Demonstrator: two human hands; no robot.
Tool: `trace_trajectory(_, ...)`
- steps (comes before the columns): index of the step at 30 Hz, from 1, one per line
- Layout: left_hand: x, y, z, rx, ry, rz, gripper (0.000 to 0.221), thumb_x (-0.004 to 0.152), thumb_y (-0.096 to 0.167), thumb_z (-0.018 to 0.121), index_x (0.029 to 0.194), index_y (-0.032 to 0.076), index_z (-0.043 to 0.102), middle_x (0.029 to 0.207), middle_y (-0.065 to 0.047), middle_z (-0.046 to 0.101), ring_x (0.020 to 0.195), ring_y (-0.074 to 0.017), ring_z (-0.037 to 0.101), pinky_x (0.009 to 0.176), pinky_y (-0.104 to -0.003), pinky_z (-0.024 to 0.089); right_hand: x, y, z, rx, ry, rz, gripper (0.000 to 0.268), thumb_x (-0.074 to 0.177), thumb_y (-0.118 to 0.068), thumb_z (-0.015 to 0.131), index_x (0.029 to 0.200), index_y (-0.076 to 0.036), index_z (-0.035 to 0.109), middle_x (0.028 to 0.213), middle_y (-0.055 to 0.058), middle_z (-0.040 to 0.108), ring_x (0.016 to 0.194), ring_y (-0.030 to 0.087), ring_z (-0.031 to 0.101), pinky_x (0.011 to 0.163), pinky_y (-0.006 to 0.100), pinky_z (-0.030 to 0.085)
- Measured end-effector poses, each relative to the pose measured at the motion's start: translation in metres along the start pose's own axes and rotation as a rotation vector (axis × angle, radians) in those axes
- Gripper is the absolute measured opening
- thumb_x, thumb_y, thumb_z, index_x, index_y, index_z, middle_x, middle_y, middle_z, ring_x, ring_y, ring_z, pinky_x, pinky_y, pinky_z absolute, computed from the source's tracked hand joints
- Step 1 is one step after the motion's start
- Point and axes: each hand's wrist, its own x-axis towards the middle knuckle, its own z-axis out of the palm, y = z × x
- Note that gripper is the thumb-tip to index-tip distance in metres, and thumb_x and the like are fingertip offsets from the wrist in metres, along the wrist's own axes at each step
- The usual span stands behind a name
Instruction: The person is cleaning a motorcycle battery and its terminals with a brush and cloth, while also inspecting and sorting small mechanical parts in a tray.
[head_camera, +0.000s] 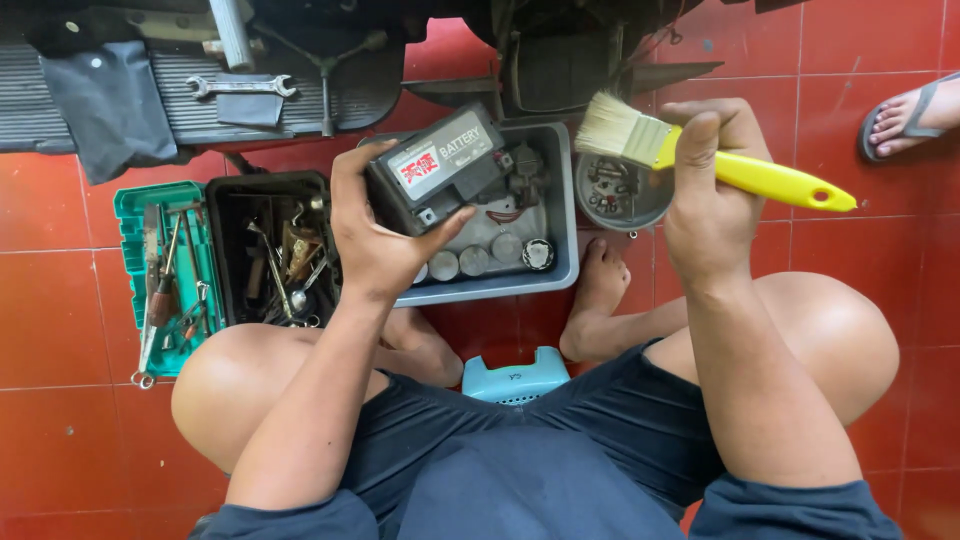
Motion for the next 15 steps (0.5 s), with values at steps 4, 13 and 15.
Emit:
trace_trajectory(4, -0.002, 0.004, 0.0, -0.013, 0.02, -0.046, 0.075, 0.075, 0.035, 0.096, 0.128, 0.006, 0.05, 0.122, -0.011, 0.056, 0.115, -0.0261, 0.061, 0.103, -0.037, 0.051, -0.002, 0.0, 0.0, -0.06, -0.037, 0.013, 0.047, 0.11, -0.052, 0.045, 0.116, -0.008, 0.06, 0.11, 0.006, 0.063, 0.097, 0.017, 0.065, 0.073, 0.025, 0.057)
trace_trajectory(13, 0.016, 0.045, -0.045, -0.098, 0.111, -0.113, 0.077, 0.07, 0.035, 0.096, 0.126, 0.004, 0.052, 0.122, -0.012, 0.058, 0.116, -0.0263, 0.064, 0.107, -0.035, 0.051, -0.019, 0.118, 0.043, -0.497, -0.331, -0.018, 0.034, 0.117, -0.031, 0.042, 0.101, -0.005, 0.056, 0.082, 0.011, 0.056, 0.077, 0.029, 0.058, 0.067, 0.047, 0.039)
trace_trajectory(15, 0.019, 0.05, -0.056, -0.099, 0.077, -0.126, 0.083, 0.068, 0.039, 0.098, 0.129, 0.007, 0.051, 0.124, -0.01, 0.058, 0.117, -0.0242, 0.064, 0.108, -0.034, 0.052, -0.029, 0.182, 0.064, -0.785, -0.77, 0.122, 0.023, 0.096, -0.02, 0.061, 0.112, -0.004, 0.06, 0.102, 0.023, 0.07, 0.089, 0.048, 0.066, 0.069, 0.054, 0.046)
